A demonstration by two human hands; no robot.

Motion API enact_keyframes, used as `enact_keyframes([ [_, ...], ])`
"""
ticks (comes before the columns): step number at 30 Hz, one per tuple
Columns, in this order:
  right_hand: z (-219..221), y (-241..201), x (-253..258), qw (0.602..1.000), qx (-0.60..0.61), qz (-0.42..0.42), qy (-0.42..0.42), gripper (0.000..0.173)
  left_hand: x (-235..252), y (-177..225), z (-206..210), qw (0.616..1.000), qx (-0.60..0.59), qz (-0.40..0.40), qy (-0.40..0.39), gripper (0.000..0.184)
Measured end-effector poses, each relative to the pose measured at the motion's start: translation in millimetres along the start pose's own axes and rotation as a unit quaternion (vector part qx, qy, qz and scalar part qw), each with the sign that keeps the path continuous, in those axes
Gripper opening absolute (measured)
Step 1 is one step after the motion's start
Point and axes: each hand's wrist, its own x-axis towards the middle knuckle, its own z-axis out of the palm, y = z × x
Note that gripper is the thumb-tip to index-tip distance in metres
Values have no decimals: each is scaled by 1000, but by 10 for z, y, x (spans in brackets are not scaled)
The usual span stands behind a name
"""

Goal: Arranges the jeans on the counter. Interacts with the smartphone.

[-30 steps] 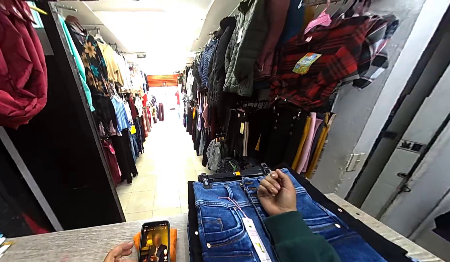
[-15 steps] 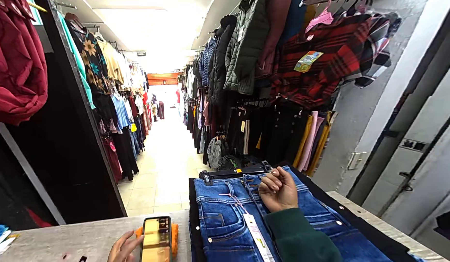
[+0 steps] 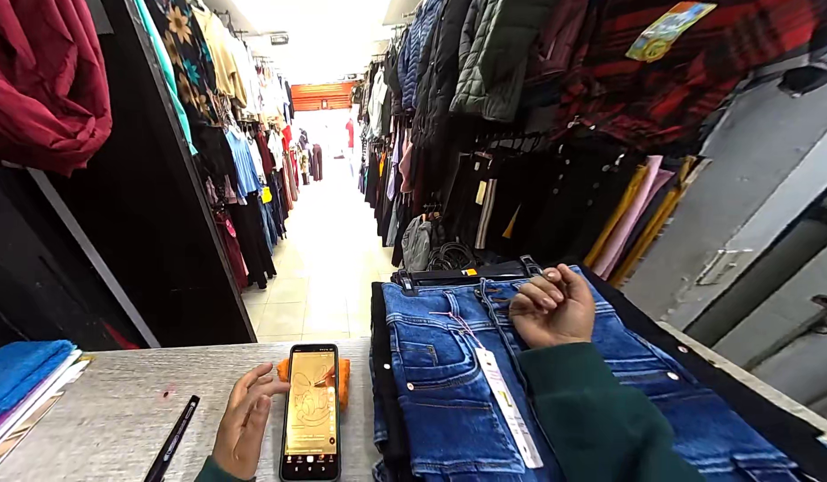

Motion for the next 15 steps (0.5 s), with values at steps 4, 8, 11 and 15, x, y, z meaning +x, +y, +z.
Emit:
enact_keyframes([
  [4, -11, 1, 7, 1000, -2, -1, -2, 41, -15, 26, 5, 1000, -10, 8, -17, 70],
  [8, 2, 3, -6, 1000, -8, -7, -7, 41, -24, 81, 20, 999, -8, -17, -33, 69],
  [11, 3, 4, -7, 1000, -8, -9, -7, 41, -27, 86, 35, 998, 4, -34, -45, 69],
  [15, 5, 4, -3, 1000, -1, -7, -6, 41, -12, 45, 47, 999, 7, -33, -22, 75],
])
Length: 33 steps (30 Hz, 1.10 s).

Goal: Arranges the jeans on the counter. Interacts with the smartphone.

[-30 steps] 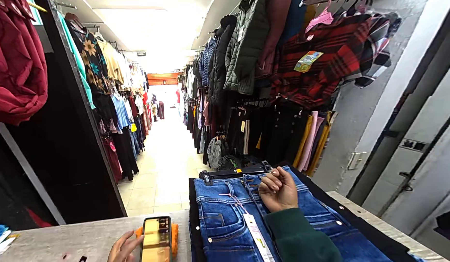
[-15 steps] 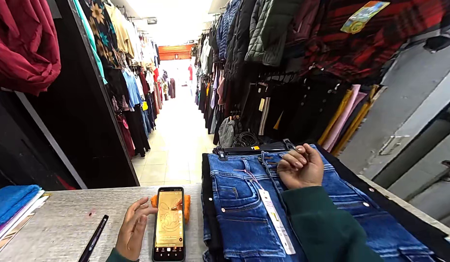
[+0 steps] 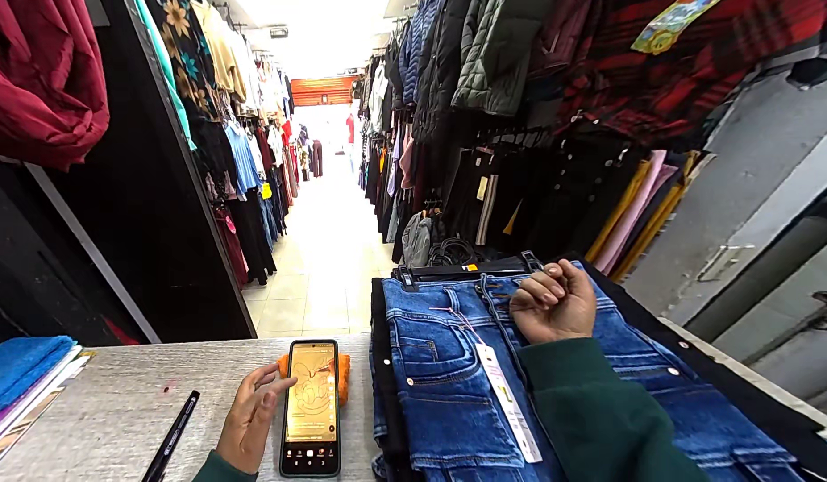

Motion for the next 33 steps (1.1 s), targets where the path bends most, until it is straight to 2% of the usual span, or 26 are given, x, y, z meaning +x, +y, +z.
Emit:
enact_keyframes([
  [33, 24, -13, -15, 1000, -1, 0, -4, 40, 4, 17, -35, 1000, -4, -6, 6, 73],
])
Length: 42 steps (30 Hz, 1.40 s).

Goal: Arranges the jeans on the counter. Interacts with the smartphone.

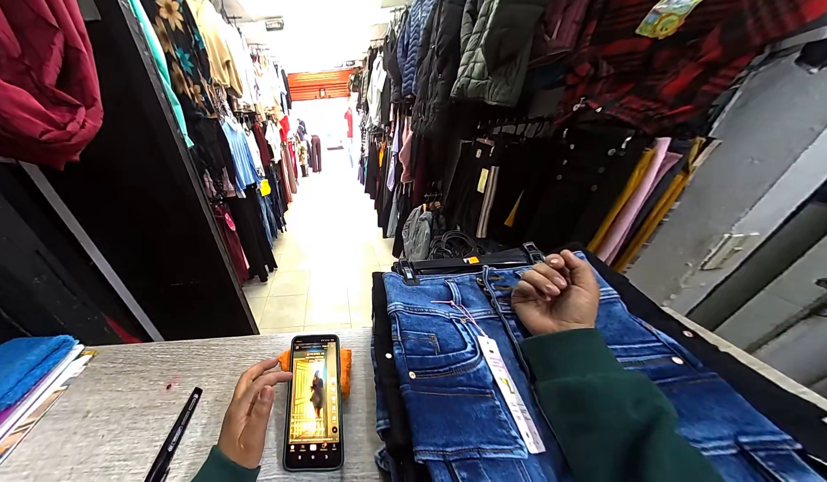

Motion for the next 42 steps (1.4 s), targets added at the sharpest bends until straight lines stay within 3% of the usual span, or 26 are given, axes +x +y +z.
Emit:
enact_keyframes([
  [42, 34, -18, -13, 1000, 5, 4, -4, 41, 2, -9, 6, 999, -11, 31, -1, 72],
])
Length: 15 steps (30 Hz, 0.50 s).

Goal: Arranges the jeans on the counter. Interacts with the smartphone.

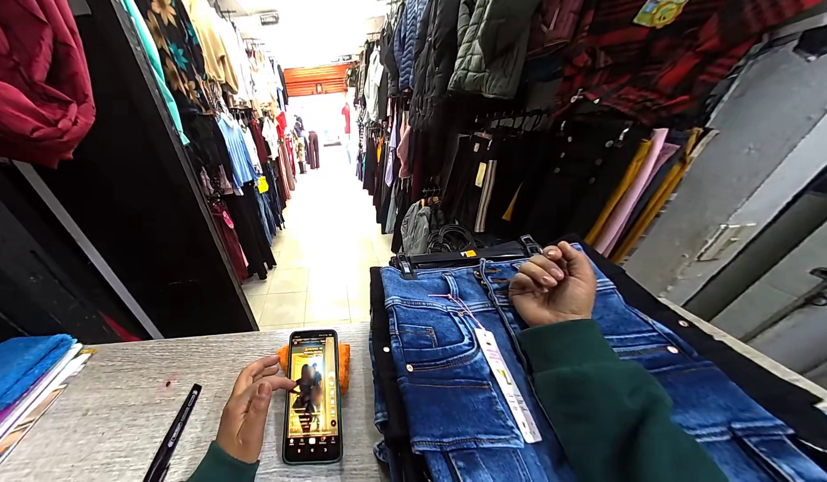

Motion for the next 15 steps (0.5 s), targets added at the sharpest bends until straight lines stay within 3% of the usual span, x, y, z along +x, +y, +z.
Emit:
enact_keyframes([
  [15, -24, -2, 11, 1000, 0, 4, -4, 39, 3, -95, -10, 1000, -7, 4, -12, 72],
])
